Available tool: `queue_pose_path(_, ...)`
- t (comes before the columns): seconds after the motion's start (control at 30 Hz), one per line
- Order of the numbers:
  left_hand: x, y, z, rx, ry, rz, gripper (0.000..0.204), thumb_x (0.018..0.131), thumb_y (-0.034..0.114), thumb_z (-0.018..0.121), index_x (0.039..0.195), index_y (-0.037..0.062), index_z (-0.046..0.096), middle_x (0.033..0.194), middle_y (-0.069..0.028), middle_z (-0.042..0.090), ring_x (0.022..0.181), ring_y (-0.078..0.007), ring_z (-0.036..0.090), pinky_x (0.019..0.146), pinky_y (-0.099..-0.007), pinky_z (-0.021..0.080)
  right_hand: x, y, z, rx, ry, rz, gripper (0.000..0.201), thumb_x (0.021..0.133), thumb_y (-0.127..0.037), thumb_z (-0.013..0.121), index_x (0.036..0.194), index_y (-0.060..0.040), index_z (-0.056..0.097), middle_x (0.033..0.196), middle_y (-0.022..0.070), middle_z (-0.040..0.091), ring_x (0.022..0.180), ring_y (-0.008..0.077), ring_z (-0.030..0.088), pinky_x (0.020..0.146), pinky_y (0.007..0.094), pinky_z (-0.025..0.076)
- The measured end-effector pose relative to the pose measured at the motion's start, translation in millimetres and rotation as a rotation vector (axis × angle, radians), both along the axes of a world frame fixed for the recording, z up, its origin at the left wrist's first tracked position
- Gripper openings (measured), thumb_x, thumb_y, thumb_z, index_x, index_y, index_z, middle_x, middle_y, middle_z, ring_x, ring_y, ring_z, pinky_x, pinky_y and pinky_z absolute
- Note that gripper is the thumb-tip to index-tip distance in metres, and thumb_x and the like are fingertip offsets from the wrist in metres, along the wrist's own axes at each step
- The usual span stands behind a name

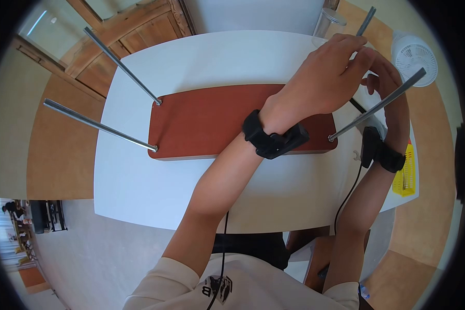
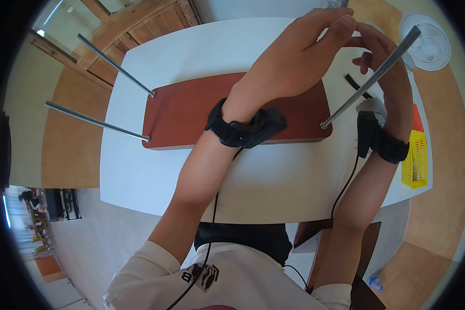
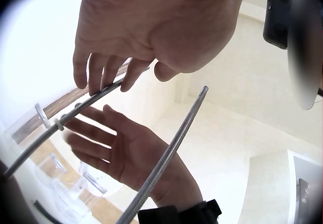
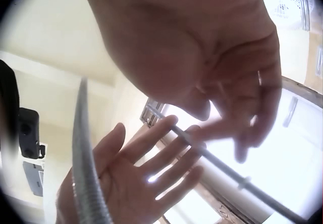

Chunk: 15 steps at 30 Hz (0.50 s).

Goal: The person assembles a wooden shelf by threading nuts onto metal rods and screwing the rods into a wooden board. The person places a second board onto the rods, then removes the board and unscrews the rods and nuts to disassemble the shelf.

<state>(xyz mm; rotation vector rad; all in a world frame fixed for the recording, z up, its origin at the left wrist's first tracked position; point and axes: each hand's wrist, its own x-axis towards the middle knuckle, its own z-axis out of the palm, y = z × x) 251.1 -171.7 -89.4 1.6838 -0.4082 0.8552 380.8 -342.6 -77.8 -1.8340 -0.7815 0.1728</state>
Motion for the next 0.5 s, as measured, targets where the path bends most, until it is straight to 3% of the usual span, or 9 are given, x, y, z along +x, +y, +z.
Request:
queue_pose_path(0.13, -0.3, -0.5, 0.6, 0.02, 0.054, -0.009, 0.036, 0.106, 0.025, 0.049, 0.118, -0.0054, 0.064, 0.11, -0.0239, 0.067, 0.105, -0.0399, 0.064, 0.091, -0.0451, 0.051, -5.1, 5.4, -8.0, 0.167, -0.004, 0.033, 0.042, 0.109, -0.028, 0.051, 0.141, -0.0026, 0.059, 0.121, 0.0145, 0.072, 0.097, 0.0249, 0.075, 0.093, 0.0311, 0.057)
queue_pose_path(0.2, -0.6, -0.9, 2.6, 0.024, 0.028, 0.007, 0.036, 0.106, 0.024, 0.049, 0.118, -0.0055, 0.064, 0.11, -0.024, 0.067, 0.106, -0.0398, 0.064, 0.091, -0.0452, 0.051, -0.9, 12.5, -19.5, 0.183, -0.145, 0.071, 0.042, 0.109, -0.027, 0.048, 0.141, -0.0026, 0.059, 0.121, 0.0139, 0.073, 0.09, 0.0226, 0.075, 0.087, 0.031, 0.058)
queue_pose_path(0.33, -2.9, 0.7, 3.1, 0.012, 0.071, -0.03, 0.035, 0.106, 0.024, 0.049, 0.118, -0.0055, 0.064, 0.112, -0.025, 0.066, 0.107, -0.041, 0.063, 0.092, -0.0455, 0.051, -1.4, 10.3, -18.0, 0.154, -0.032, 0.0, 0.041, 0.108, -0.025, 0.047, 0.141, -0.0024, 0.059, 0.122, 0.0134, 0.073, 0.09, 0.0225, 0.074, 0.087, 0.0313, 0.058)
queue_pose_path(0.4, -2.2, 1.1, 1.6, -0.021, 0.064, -0.046, 0.035, 0.107, 0.024, 0.049, 0.118, -0.0054, 0.064, 0.112, -0.0253, 0.066, 0.107, -0.0414, 0.063, 0.092, -0.0456, 0.051, 1.9, 0.9, 0.9, -0.037, 0.022, -0.129, 0.044, 0.109, -0.028, 0.052, 0.142, 0.0, 0.058, 0.124, 0.0104, 0.07, 0.112, 0.0169, 0.068, 0.104, 0.0336, 0.051)
queue_pose_path(0.5, 0.7, 3.8, 1.2, 0.087, 0.071, -0.025, 0.035, 0.107, 0.024, 0.049, 0.118, -0.0051, 0.064, 0.113, -0.0256, 0.066, 0.109, -0.0418, 0.063, 0.093, -0.0458, 0.051, -5.9, 3.6, 11.0, -0.063, 0.055, -0.248, 0.044, 0.108, -0.029, 0.053, 0.143, -0.001, 0.057, 0.128, 0.0088, 0.068, 0.115, 0.017, 0.067, 0.106, 0.0335, 0.05)
